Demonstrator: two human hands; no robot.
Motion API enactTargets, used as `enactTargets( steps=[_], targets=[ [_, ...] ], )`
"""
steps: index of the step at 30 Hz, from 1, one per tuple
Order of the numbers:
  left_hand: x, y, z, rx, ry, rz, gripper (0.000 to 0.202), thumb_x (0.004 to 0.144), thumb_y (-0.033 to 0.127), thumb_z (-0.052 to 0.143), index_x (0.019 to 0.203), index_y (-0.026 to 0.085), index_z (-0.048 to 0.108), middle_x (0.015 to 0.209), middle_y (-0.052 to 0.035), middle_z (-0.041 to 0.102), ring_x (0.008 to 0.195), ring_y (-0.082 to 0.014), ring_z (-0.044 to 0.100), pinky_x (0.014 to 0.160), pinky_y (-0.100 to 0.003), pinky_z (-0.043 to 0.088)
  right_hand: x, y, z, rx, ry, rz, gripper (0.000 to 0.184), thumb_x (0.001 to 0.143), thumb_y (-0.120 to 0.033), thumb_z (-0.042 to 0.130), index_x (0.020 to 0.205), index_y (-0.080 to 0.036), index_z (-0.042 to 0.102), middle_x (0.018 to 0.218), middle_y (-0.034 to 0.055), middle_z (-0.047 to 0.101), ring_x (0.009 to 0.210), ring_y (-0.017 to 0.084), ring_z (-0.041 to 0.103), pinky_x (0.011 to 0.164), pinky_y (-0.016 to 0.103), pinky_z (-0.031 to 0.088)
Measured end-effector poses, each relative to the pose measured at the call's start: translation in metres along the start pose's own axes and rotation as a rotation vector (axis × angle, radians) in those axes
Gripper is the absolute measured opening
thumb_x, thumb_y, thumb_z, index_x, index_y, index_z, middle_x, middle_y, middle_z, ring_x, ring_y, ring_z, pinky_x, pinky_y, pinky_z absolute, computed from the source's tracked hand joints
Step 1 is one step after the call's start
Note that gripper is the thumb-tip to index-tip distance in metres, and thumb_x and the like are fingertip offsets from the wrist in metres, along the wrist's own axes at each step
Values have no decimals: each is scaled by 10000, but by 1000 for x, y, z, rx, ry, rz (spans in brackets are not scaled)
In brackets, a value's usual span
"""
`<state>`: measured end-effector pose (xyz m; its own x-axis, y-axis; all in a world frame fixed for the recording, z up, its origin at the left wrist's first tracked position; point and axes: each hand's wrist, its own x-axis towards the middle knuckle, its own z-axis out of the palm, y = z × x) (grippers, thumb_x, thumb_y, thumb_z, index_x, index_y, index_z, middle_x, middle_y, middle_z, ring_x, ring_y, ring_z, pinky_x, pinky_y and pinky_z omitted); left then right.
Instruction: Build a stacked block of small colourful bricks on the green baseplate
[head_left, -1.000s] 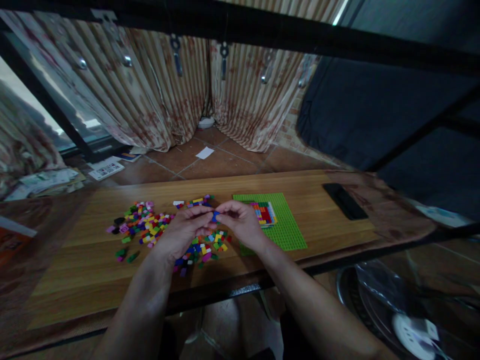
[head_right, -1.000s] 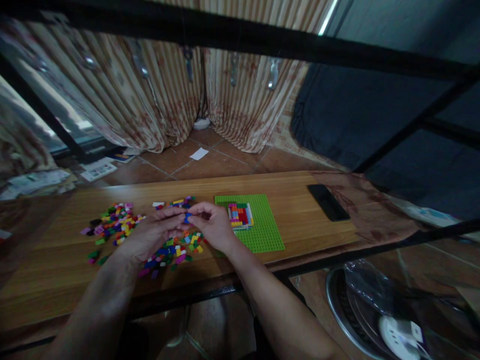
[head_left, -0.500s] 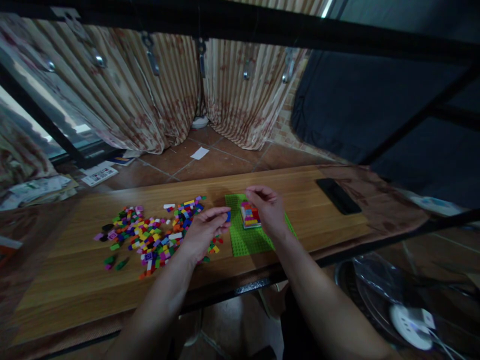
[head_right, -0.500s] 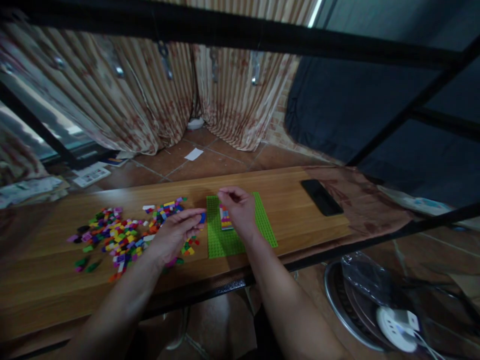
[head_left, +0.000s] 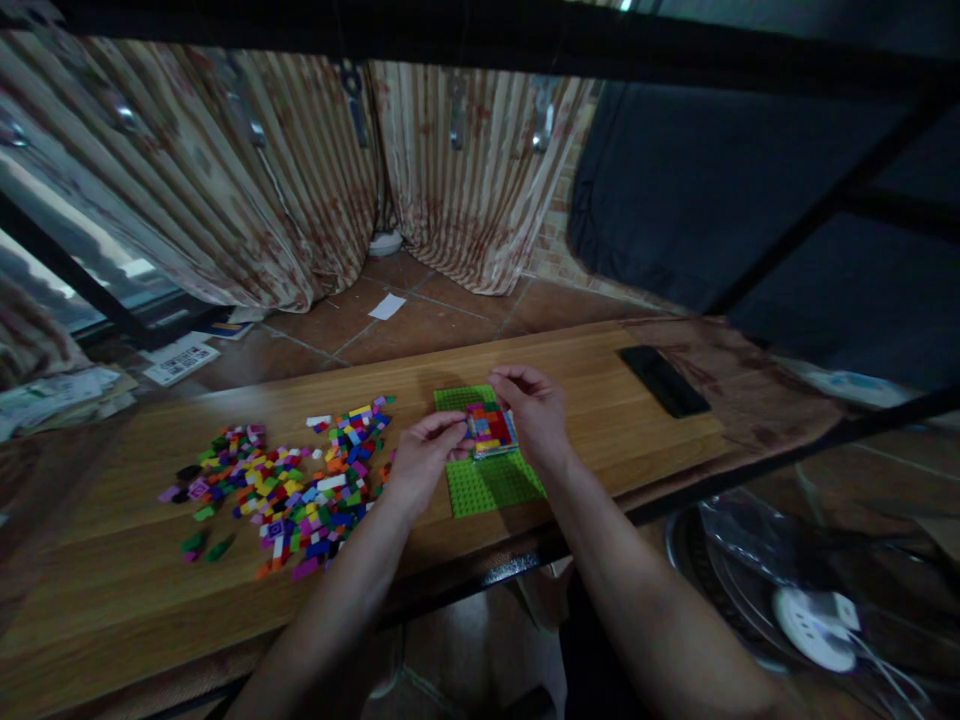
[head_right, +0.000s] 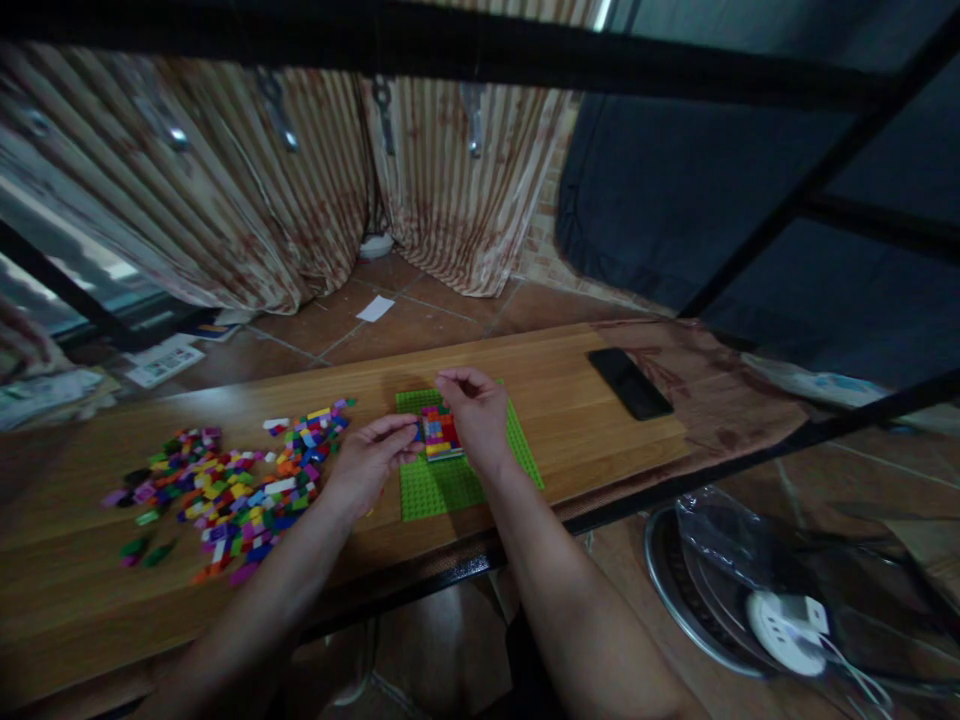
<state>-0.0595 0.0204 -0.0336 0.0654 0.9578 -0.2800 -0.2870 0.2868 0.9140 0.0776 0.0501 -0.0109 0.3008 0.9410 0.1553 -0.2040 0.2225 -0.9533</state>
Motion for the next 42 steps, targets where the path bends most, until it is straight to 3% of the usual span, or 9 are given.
enactTargets(
  steps=[7,15,24,29,36,42],
  targets=[
    [1,-5,5,48,34,50,215,658,242,735,845,139,708,682,-1,692,571,-105,626,551,-210,484,0,3,0,6,-14,-10,139,632,-289,730,704,-186,672,564,-58,561,513,79,453,558,245,407],
    [3,-8,5,66,-4,56,234,665,247,733,875,143,726,666,-2,689,554,-92,604,561,-207,480,0,6,2,9,-16,19,140,622,-289,726,703,-191,669,592,-44,593,540,93,495,574,251,427],
    [3,-8,3,73,-11,76,247,654,292,758,851,147,728,687,-16,696,591,-100,618,600,-220,498,17,29,-21,-291,186,25,158,656,-306,637,725,-169,673,696,8,669,645,141,585,647,276,452],
    [4,-7,4,81,-19,102,205,655,254,739,833,152,730,705,-8,702,598,-96,620,601,-214,498,13,33,-16,-198,34,249,210,620,-366,671,686,-168,649,604,-14,627,541,128,553,555,267,440],
    [5,-7,6,143,-16,134,191,652,234,718,829,166,742,708,2,700,592,-100,594,610,-230,486,11,36,-14,-232,-28,206,264,612,-422,675,702,-175,654,620,-12,627,568,128,559,550,258,454],
    [5,-10,9,149,7,160,186,641,220,719,819,166,734,698,11,688,572,-94,562,587,-224,469,11,41,-13,-269,-5,188,192,629,-359,674,694,-179,668,635,-4,647,588,138,575,566,265,467]
  ],
)
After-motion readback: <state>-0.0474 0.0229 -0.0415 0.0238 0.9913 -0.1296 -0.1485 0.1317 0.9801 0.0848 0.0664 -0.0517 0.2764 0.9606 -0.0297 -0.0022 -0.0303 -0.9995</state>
